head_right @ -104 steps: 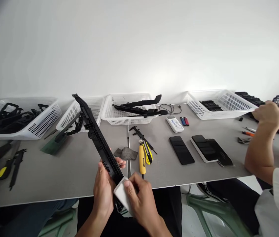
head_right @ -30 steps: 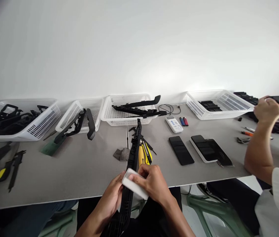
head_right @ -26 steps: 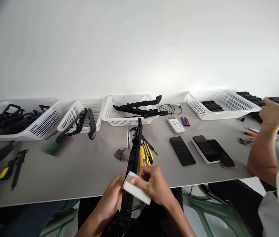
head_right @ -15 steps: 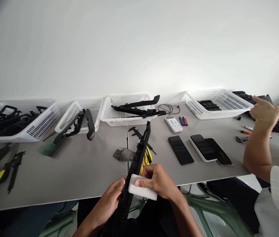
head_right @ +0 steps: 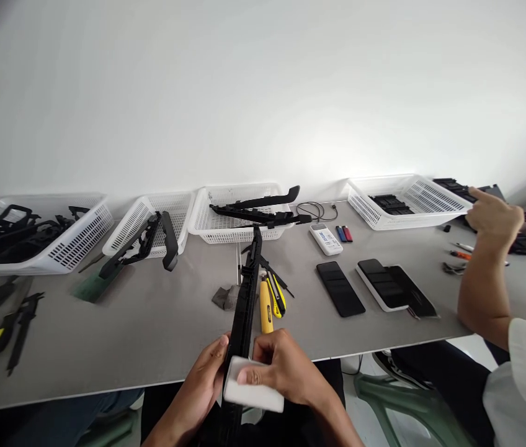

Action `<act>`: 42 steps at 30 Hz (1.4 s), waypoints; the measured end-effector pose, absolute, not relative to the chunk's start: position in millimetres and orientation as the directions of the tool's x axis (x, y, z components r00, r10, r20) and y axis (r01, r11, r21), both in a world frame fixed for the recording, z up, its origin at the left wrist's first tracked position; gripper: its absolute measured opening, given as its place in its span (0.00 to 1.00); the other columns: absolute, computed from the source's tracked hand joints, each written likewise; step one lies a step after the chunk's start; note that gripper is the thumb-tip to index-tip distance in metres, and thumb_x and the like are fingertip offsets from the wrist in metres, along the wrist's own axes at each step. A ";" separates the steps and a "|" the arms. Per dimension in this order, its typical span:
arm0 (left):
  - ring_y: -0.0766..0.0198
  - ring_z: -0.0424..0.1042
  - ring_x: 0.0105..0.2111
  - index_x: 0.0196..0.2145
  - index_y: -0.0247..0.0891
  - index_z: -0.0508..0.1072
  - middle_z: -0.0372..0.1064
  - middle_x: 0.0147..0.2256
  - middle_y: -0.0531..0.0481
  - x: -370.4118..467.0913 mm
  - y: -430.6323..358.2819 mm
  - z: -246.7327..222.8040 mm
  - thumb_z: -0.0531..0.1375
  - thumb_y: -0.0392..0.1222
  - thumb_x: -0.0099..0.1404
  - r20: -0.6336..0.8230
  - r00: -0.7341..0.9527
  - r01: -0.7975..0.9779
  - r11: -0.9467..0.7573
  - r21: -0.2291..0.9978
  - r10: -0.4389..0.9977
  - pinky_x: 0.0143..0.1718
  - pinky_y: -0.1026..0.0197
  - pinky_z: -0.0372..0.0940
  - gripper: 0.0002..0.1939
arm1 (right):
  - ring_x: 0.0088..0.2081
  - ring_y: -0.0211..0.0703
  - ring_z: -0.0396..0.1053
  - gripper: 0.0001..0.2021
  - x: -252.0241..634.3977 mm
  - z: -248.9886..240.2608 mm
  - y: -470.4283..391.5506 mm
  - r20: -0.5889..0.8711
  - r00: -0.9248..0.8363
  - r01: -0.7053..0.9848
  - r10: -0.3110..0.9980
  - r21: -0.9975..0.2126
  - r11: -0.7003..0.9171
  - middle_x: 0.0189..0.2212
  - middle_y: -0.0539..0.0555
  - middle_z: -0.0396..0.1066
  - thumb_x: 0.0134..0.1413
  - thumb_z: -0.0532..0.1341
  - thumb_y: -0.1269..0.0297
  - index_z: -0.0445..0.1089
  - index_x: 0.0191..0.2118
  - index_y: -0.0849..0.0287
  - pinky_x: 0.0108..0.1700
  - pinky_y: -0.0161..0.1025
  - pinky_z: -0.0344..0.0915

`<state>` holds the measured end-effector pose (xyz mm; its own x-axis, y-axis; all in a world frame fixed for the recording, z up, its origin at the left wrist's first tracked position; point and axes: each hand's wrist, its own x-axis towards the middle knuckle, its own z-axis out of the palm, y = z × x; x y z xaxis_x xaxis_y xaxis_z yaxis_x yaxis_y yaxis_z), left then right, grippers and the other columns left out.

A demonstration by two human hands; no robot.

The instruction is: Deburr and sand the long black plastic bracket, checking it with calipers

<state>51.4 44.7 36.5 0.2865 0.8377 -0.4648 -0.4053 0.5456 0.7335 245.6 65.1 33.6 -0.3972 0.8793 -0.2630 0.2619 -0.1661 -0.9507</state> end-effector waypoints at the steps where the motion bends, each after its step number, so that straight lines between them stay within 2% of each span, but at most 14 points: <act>1: 0.52 0.76 0.42 0.44 0.36 0.84 0.78 0.37 0.44 51.8 44.3 34.8 0.69 0.64 0.65 -0.444 0.294 -0.403 0.531 0.745 0.846 0.44 0.58 0.67 0.26 | 0.27 0.37 0.53 0.37 244.5 33.0 65.0 -0.253 -0.335 0.270 0.908 -0.949 -0.165 0.22 0.46 0.58 0.43 0.69 0.24 0.62 0.23 0.57 0.27 0.36 0.47; 3: 0.53 0.75 0.41 0.43 0.36 0.83 0.77 0.36 0.45 51.9 43.4 31.7 0.68 0.65 0.67 -0.403 0.330 -0.405 0.514 0.757 0.854 0.45 0.58 0.67 0.26 | 0.27 0.37 0.54 0.36 242.9 32.4 65.2 -0.229 -0.244 0.287 0.942 -0.945 -0.155 0.22 0.47 0.58 0.45 0.70 0.25 0.62 0.23 0.57 0.27 0.36 0.47; 7: 0.56 0.73 0.40 0.42 0.37 0.82 0.75 0.34 0.48 50.1 42.1 30.1 0.66 0.66 0.68 -0.432 0.307 -0.410 0.528 0.744 0.848 0.44 0.58 0.66 0.26 | 0.26 0.36 0.52 0.34 243.2 32.1 65.2 -0.243 -0.313 0.300 0.918 -0.942 -0.147 0.21 0.46 0.57 0.46 0.72 0.29 0.62 0.23 0.58 0.27 0.35 0.46; 11: 0.57 0.71 0.39 0.40 0.36 0.81 0.73 0.35 0.48 50.8 40.9 29.7 0.65 0.64 0.70 -0.400 0.367 -0.366 0.526 0.768 0.840 0.42 0.60 0.64 0.24 | 0.26 0.37 0.54 0.35 246.8 32.0 65.7 -0.207 -0.197 0.238 0.958 -0.958 -0.158 0.22 0.47 0.58 0.47 0.69 0.27 0.62 0.24 0.57 0.27 0.35 0.48; 13: 0.59 0.70 0.38 0.38 0.37 0.80 0.72 0.34 0.49 51.5 40.4 26.8 0.65 0.65 0.69 -0.413 0.360 -0.352 0.532 0.770 0.837 0.41 0.61 0.63 0.25 | 0.26 0.36 0.54 0.35 246.4 32.1 65.7 -0.205 -0.233 0.225 0.951 -0.962 -0.152 0.22 0.47 0.59 0.47 0.69 0.27 0.62 0.24 0.57 0.27 0.35 0.48; 15: 0.60 0.69 0.37 0.37 0.37 0.80 0.71 0.33 0.50 51.1 40.0 23.2 0.66 0.66 0.67 -0.427 0.332 -0.349 0.530 0.773 0.841 0.40 0.62 0.62 0.26 | 0.26 0.36 0.53 0.34 244.3 32.4 65.5 -0.208 -0.254 0.264 0.945 -0.955 -0.139 0.21 0.46 0.58 0.47 0.70 0.28 0.62 0.23 0.57 0.27 0.35 0.48; 18: 0.59 0.70 0.38 0.37 0.37 0.81 0.73 0.34 0.50 49.5 39.4 20.7 0.66 0.65 0.68 -0.424 0.323 -0.349 0.523 0.778 0.846 0.41 0.61 0.63 0.25 | 0.26 0.36 0.52 0.35 240.8 32.0 64.4 -0.199 -0.162 0.321 0.966 -0.937 -0.140 0.21 0.46 0.57 0.47 0.70 0.28 0.62 0.22 0.57 0.27 0.36 0.46; 22: 0.59 0.72 0.37 0.38 0.36 0.81 0.73 0.32 0.50 51.8 40.5 25.0 0.67 0.64 0.68 -0.419 0.313 -0.420 0.520 0.744 0.852 0.41 0.60 0.64 0.24 | 0.27 0.36 0.51 0.35 240.6 29.9 61.0 -0.239 -0.325 0.275 0.915 -0.950 -0.150 0.21 0.46 0.56 0.46 0.71 0.27 0.61 0.23 0.57 0.27 0.35 0.46; 27: 0.59 0.73 0.34 0.36 0.36 0.79 0.72 0.29 0.52 54.7 47.6 30.0 0.73 0.67 0.57 -0.475 0.174 -0.477 0.496 0.726 0.862 0.39 0.60 0.66 0.29 | 0.27 0.36 0.51 0.36 240.7 30.8 59.0 -0.245 -0.264 0.308 0.933 -0.938 -0.159 0.21 0.46 0.54 0.47 0.69 0.26 0.60 0.23 0.57 0.27 0.36 0.44; 29: 0.57 0.73 0.35 0.37 0.36 0.80 0.73 0.30 0.51 52.5 49.7 31.9 0.73 0.69 0.55 -0.488 0.144 -0.456 0.496 0.739 0.861 0.37 0.60 0.66 0.31 | 0.27 0.36 0.50 0.36 238.2 32.7 57.4 -0.262 -0.296 0.277 0.918 -0.944 -0.180 0.21 0.45 0.54 0.47 0.70 0.27 0.59 0.23 0.57 0.27 0.36 0.44; 32: 0.56 0.73 0.35 0.40 0.38 0.81 0.75 0.30 0.50 48.6 50.1 35.8 0.72 0.69 0.57 -0.485 0.104 -0.396 0.483 0.781 0.868 0.34 0.60 0.65 0.30 | 0.26 0.35 0.49 0.36 230.3 33.8 51.3 -0.302 -0.402 0.183 0.864 -0.952 -0.247 0.21 0.45 0.53 0.47 0.68 0.25 0.59 0.24 0.56 0.26 0.35 0.44; 35: 0.57 0.74 0.35 0.43 0.39 0.82 0.77 0.32 0.49 47.5 50.1 37.8 0.70 0.68 0.62 -0.437 -0.005 -0.363 0.405 0.839 0.899 0.33 0.61 0.64 0.28 | 0.26 0.35 0.49 0.37 217.1 32.3 40.7 -0.313 -0.341 0.166 0.887 -0.948 -0.271 0.21 0.45 0.53 0.48 0.66 0.23 0.59 0.24 0.56 0.26 0.36 0.44; 39: 0.56 0.77 0.36 0.45 0.40 0.82 0.78 0.34 0.49 49.3 56.8 38.3 0.72 0.69 0.58 -0.440 -0.222 -0.502 0.285 0.817 0.870 0.35 0.61 0.67 0.31 | 0.27 0.36 0.51 0.36 200.1 32.3 28.0 -0.265 -0.279 0.177 0.923 -0.959 -0.221 0.23 0.47 0.54 0.58 0.59 0.24 0.59 0.25 0.57 0.28 0.36 0.47; 42: 0.59 0.76 0.32 0.44 0.39 0.79 0.77 0.34 0.49 52.4 64.1 42.7 0.73 0.70 0.55 -0.453 -0.209 -0.650 0.223 0.726 0.866 0.33 0.61 0.68 0.33 | 0.27 0.36 0.51 0.35 195.2 33.6 28.5 -0.233 -0.257 0.175 0.938 -0.966 -0.192 0.23 0.47 0.54 0.63 0.54 0.26 0.59 0.26 0.57 0.28 0.36 0.47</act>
<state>52.4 64.1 42.7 -0.2093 0.8665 -0.4533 -0.6501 0.2230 0.7264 195.2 28.5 33.6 -0.2573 0.9377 -0.2333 0.1755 -0.1921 -0.9656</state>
